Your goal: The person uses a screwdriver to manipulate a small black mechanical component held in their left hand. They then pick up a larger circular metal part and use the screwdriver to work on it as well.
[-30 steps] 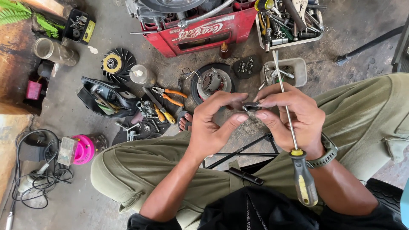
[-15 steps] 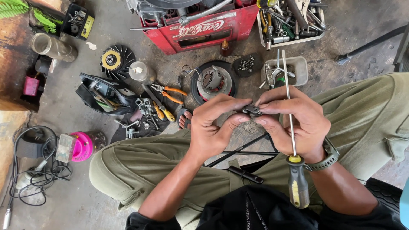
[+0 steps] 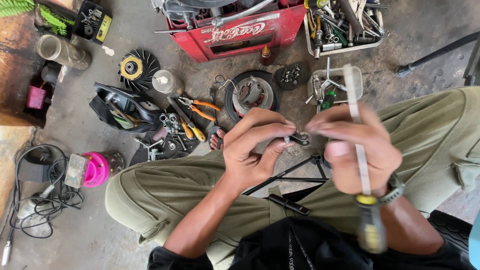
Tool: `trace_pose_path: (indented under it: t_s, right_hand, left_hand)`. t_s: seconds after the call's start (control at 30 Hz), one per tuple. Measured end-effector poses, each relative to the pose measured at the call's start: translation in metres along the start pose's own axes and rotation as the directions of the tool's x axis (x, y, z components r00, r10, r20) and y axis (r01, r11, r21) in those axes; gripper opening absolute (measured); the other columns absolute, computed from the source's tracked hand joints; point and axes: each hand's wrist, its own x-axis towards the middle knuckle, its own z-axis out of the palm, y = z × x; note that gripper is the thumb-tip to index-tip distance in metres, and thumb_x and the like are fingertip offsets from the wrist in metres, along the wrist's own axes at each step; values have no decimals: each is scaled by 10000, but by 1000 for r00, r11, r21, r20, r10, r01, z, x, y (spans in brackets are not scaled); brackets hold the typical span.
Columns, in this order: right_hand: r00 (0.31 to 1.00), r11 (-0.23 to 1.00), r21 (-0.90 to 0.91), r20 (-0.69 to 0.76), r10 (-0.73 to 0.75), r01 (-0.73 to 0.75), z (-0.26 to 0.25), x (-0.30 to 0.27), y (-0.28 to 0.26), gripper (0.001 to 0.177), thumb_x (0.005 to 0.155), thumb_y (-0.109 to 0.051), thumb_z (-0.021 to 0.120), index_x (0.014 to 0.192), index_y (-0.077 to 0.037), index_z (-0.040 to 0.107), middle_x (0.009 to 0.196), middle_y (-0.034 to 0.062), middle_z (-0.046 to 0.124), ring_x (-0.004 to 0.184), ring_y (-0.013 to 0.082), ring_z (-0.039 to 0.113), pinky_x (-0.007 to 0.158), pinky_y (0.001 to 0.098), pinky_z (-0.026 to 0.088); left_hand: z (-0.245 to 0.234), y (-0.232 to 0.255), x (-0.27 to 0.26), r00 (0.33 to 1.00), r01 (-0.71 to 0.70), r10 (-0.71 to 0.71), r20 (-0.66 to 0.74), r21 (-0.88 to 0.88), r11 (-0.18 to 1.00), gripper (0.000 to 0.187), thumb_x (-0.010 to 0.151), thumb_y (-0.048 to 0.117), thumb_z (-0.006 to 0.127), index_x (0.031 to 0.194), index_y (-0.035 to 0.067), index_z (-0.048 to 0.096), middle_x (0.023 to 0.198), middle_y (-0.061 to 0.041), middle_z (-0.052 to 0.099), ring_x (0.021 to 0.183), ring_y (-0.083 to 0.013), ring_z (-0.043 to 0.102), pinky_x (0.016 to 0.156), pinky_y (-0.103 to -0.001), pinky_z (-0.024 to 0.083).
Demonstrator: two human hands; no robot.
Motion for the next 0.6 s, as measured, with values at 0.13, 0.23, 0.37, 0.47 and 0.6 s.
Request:
trace_pose_path:
  t_s: [0.13,0.23,0.37,0.47,0.6]
  right_hand:
    - [991,932,336,-62,-122,136,-23,-4,11,127,892,-34,501,977,-3,591,1113,100,488,997,226,585,920,291,600]
    - [996,929,367,-43,72,-52,-29,-7,-3,149,907,-93,471,918,-3,589,1000,114,548,946,238,620,888,288,613]
    - [995,886,455,1,102,-91,-31,-4,4,74,946,14,442,972,24,511,886,205,607,783,239,710,709,255,686]
    - [918,765,530,70,391,-366,-33,-4,-4,454,827,-39,559,1206,6,312,895,279,564,716,309,681,695,370,657]
    - [956,801,539,24,293,-259,-32,-6,-8,119,877,-7,578,974,-14,510,985,186,596,799,234,726,680,212,675]
  left_hand:
    - [-1,1,3,998,-52,53,-24,47,998,152,970,179,493,1000,57,579,945,-102,606,844,-236,617,809,-357,496]
    - [-2,1,5,996,-81,83,-28,71,994,156,974,185,486,1000,66,584,941,-98,589,837,-236,604,801,-362,487]
    - [-2,2,6,995,-83,87,-39,97,992,181,975,213,486,998,64,586,932,-94,591,839,-240,603,803,-372,489]
    - [-3,3,6,996,-78,82,-35,97,992,188,983,215,469,1007,67,582,928,-100,586,837,-243,596,801,-368,487]
    - [-4,2,6,996,-69,73,-46,90,994,173,978,205,479,1003,66,579,941,-85,604,851,-235,605,812,-364,498]
